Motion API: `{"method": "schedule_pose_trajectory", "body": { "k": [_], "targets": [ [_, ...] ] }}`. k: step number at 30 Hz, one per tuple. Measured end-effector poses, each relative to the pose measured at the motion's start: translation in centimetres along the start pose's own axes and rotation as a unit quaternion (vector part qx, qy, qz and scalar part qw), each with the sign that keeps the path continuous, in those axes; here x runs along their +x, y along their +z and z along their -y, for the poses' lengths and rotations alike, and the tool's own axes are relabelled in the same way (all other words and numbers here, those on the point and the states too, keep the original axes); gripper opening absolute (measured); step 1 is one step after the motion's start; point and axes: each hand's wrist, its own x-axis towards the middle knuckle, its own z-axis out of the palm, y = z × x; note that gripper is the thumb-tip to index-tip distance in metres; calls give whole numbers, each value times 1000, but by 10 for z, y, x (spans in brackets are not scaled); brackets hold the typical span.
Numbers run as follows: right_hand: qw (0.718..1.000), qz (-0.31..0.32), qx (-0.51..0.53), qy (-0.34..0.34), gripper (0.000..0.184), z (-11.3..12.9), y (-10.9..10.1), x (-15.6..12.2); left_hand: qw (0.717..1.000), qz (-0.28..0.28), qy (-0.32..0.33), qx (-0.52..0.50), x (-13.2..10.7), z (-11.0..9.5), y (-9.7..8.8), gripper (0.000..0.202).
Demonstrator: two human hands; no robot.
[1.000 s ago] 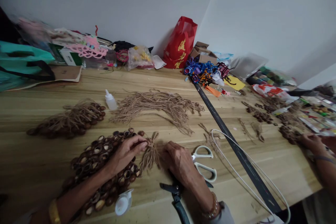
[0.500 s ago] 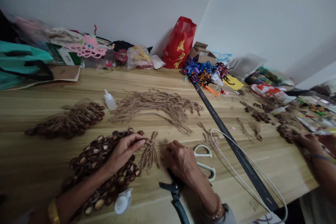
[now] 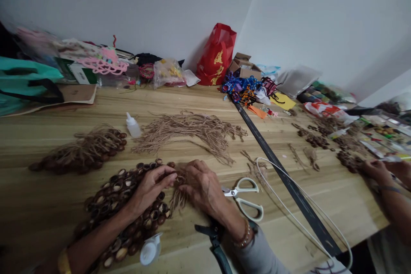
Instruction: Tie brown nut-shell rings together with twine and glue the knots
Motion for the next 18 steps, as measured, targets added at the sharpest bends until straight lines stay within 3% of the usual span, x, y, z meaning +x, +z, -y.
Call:
{"method": "schedule_pose_trajectory", "body": {
  "k": [6, 18],
  "targets": [
    [999, -13, 27, -26, 27, -1, 18, 10, 1000, 11, 5, -18, 0, 4, 0, 18],
    [998, -24, 55, -36, 13, -3, 24, 9, 999, 20, -12, -43, 2, 8, 1, 16]
  ]
}}
